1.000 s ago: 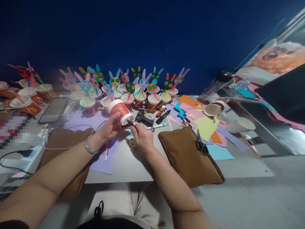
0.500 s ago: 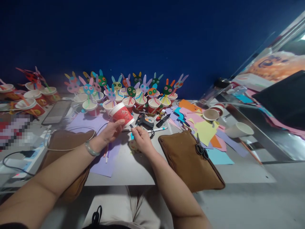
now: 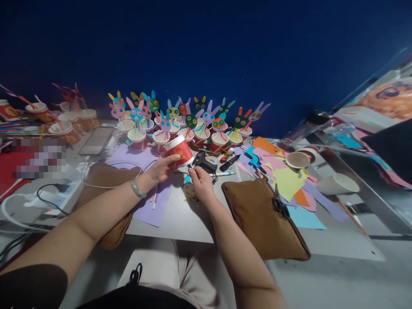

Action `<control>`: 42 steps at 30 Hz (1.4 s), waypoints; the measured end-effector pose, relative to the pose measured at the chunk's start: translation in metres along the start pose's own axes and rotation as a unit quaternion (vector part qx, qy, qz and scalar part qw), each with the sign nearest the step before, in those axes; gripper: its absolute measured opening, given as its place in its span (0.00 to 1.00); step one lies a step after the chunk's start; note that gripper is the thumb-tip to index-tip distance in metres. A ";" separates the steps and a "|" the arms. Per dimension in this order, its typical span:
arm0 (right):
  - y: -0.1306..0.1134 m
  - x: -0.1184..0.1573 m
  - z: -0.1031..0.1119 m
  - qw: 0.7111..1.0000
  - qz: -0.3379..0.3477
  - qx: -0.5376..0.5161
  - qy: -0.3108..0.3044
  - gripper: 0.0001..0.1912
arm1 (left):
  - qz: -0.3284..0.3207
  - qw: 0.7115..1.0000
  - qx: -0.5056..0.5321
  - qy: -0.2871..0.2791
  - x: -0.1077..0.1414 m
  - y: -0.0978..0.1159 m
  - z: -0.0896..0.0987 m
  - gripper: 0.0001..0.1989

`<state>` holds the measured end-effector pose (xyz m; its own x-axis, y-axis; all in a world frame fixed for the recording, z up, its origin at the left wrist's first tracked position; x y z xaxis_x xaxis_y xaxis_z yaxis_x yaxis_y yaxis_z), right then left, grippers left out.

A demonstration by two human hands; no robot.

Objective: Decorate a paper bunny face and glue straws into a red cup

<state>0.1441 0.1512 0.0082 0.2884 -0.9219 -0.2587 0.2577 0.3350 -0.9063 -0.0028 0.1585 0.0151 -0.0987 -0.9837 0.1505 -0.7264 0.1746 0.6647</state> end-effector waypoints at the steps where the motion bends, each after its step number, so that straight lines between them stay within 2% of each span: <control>1: -0.003 0.000 0.002 0.999 0.023 0.041 0.011 0.25 | -0.007 1.000 -0.002 0.001 0.001 0.001 -0.001 0.28; 4: -0.006 0.001 0.004 0.993 0.043 0.105 0.027 0.23 | -0.024 1.000 -0.009 -0.007 0.003 0.003 -0.005 0.31; 6: -0.005 0.001 0.005 0.996 0.033 0.083 0.027 0.24 | -0.039 0.999 -0.011 -0.009 0.005 0.006 -0.007 0.31; 9: 0.004 0.001 -0.003 0.997 -0.039 -0.062 -0.013 0.27 | -0.050 0.999 -0.014 -0.010 0.005 0.007 -0.008 0.29; 12: 0.013 0.006 -0.019 0.964 -0.140 -0.207 -0.090 0.28 | -0.040 0.999 -0.015 -0.011 0.004 0.005 -0.006 0.27; 15: 0.015 0.010 -0.027 0.943 -0.179 -0.250 -0.129 0.28 | -0.023 0.999 -0.024 -0.027 0.004 0.004 -0.006 0.25; 17: 0.015 0.009 -0.025 0.958 -0.153 -0.214 -0.114 0.28 | -0.015 0.999 -0.031 -0.038 0.004 0.003 -0.006 0.23; 20: 0.007 0.003 -0.012 0.997 -0.033 -0.055 -0.043 0.26 | -0.019 0.999 -0.038 -0.029 0.002 0.003 -0.005 0.24; 22: 0.001 0.003 -0.005 0.997 0.039 0.060 -0.002 0.23 | -0.028 0.999 -0.038 -0.015 0.001 0.003 -0.002 0.26; 24: -0.002 0.004 -0.003 0.989 0.068 0.131 0.016 0.20 | -0.033 0.999 -0.033 -0.007 0.000 0.002 -0.001 0.26; 27: 0.001 0.003 -0.004 0.990 0.063 0.127 0.005 0.20 | -0.026 0.999 -0.031 -0.013 0.000 0.001 -0.002 0.26; 32: 0.010 0.001 -0.017 0.998 -0.004 -0.022 -0.062 0.25 | -0.019 1.000 -0.005 -0.019 0.002 0.003 -0.003 0.20; 35: 0.013 0.000 -0.020 0.996 -0.025 -0.054 -0.071 0.26 | -0.023 0.999 0.004 -0.021 0.002 0.005 -0.005 0.18; 38: 0.008 0.000 -0.012 0.999 0.015 0.011 -0.030 0.24 | -0.045 0.998 -0.020 -0.025 0.001 0.008 -0.006 0.21; 42: 0.001 0.002 -0.003 0.989 0.056 0.133 0.011 0.20 | -0.067 0.997 -0.040 -0.009 0.000 0.010 -0.002 0.28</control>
<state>0.1423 0.1491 0.0056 0.3097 -0.8791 -0.3622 0.4604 0.4719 -0.7519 -0.0088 0.1605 0.0231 -0.0180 -0.9989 0.0434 -0.6780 0.0441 0.7337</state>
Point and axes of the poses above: each hand's wrist, its own x-axis away from the middle knuckle, its own z-axis out of the back of the hand, y = z × x, the point moved 7 cm from there along -x, towards the middle knuckle, and after that the axes turned 6 degrees about z, right-handed, at the moved point
